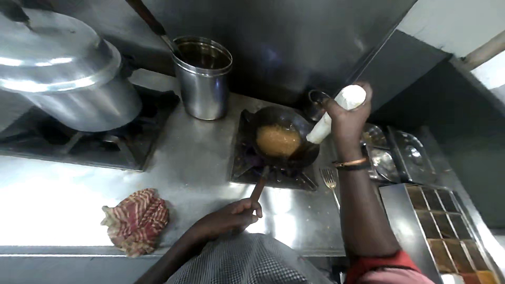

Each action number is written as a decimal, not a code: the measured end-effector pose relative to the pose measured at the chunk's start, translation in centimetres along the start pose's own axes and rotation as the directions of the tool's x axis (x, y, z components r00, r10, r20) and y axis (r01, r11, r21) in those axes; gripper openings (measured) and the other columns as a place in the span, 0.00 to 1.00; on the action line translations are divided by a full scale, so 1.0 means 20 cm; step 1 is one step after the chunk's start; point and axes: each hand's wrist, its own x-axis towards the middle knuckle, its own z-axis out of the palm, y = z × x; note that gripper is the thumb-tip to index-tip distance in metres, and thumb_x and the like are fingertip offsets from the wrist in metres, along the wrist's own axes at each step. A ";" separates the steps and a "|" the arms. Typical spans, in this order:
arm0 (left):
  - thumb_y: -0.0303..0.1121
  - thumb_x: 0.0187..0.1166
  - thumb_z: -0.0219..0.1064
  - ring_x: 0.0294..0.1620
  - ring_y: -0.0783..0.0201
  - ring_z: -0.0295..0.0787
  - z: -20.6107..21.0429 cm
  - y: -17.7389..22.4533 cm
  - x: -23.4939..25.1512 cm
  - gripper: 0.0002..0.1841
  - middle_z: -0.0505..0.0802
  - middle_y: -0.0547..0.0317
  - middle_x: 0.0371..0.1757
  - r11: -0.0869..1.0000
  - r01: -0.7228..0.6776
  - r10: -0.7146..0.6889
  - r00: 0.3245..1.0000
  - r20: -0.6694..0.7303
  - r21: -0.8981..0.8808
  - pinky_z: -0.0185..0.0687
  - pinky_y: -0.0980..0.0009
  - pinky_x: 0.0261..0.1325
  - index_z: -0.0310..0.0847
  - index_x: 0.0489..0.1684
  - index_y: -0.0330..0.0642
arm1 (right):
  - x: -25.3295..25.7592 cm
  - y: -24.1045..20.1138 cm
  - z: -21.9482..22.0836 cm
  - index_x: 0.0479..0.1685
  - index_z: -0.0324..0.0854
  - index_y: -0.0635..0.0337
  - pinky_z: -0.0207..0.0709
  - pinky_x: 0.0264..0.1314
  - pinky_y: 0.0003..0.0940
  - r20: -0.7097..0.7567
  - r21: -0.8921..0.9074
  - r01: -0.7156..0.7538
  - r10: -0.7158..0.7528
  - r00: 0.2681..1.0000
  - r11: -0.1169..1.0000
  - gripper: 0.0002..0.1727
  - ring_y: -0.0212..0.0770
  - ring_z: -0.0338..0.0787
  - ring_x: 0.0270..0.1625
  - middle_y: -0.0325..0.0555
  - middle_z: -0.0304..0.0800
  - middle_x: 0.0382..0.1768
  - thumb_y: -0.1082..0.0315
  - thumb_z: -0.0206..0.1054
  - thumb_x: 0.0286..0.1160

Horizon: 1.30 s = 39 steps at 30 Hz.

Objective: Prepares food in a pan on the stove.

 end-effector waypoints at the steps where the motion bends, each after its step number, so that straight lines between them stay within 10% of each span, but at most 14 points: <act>1: 0.39 0.86 0.62 0.26 0.75 0.74 0.01 -0.01 -0.01 0.09 0.80 0.67 0.29 1.000 0.007 -0.007 1.000 0.004 0.000 0.71 0.79 0.32 0.81 0.55 0.52 | -0.02 0.05 0.01 0.64 0.70 0.63 0.91 0.45 0.37 -0.009 0.026 -0.003 0.004 1.000 1.000 0.36 0.39 0.91 0.44 0.48 0.85 0.48 0.71 0.82 0.51; 15: 0.41 0.85 0.64 0.26 0.76 0.74 -0.03 -0.05 0.03 0.12 0.80 0.69 0.28 1.000 -0.022 0.022 0.999 0.039 0.003 0.72 0.79 0.31 0.81 0.60 0.53 | -0.05 0.05 -0.08 0.70 0.61 0.63 0.92 0.38 0.49 -0.166 0.442 -0.132 0.225 0.960 0.887 0.38 0.49 0.91 0.31 0.53 0.86 0.36 0.73 0.79 0.59; 19: 0.40 0.84 0.64 0.26 0.74 0.75 0.00 -0.06 0.04 0.12 0.80 0.67 0.29 1.000 0.009 -0.009 0.998 0.068 -0.002 0.73 0.77 0.33 0.81 0.60 0.51 | -0.25 0.20 -0.10 0.73 0.60 0.66 0.91 0.48 0.51 -0.280 0.417 -0.131 0.264 0.923 0.900 0.41 0.52 0.92 0.44 0.57 0.88 0.46 0.72 0.80 0.58; 26: 0.41 0.83 0.65 0.26 0.73 0.77 0.01 -0.06 0.08 0.14 0.82 0.66 0.32 0.998 0.069 -0.068 0.991 0.117 -0.002 0.76 0.77 0.30 0.80 0.63 0.52 | -0.56 0.28 -0.14 0.58 0.78 0.58 0.86 0.58 0.39 -0.274 0.735 -0.187 0.537 0.798 0.652 0.13 0.40 0.90 0.48 0.44 0.90 0.44 0.60 0.64 0.86; 30: 0.43 0.83 0.65 0.25 0.74 0.75 0.02 -0.03 0.07 0.15 0.81 0.68 0.30 0.998 0.064 -0.066 0.994 0.087 0.030 0.73 0.78 0.29 0.78 0.64 0.53 | -0.82 0.16 -0.38 0.62 0.76 0.53 0.89 0.58 0.41 -0.059 0.433 -0.431 0.503 0.863 0.791 0.19 0.42 0.91 0.59 0.44 0.90 0.58 0.71 0.73 0.73; 34: 0.42 0.83 0.64 0.26 0.72 0.75 0.07 0.01 0.05 0.15 0.81 0.66 0.32 0.991 0.092 -0.093 0.996 0.002 0.093 0.73 0.76 0.30 0.79 0.64 0.52 | -0.74 0.07 -0.61 0.55 0.77 0.58 0.89 0.67 0.47 -0.033 0.032 -0.204 0.205 0.978 0.978 0.29 0.49 0.92 0.62 0.48 0.93 0.55 0.74 0.85 0.51; 39: 0.43 0.84 0.65 0.24 0.73 0.74 0.09 0.06 0.07 0.12 0.81 0.66 0.31 0.997 0.053 -0.058 0.995 0.077 0.063 0.72 0.78 0.26 0.79 0.58 0.51 | -0.58 0.40 -0.39 0.64 0.72 0.60 0.86 0.70 0.44 -0.199 0.162 -0.126 0.158 0.967 0.979 0.31 0.45 0.90 0.67 0.49 0.90 0.63 0.77 0.82 0.58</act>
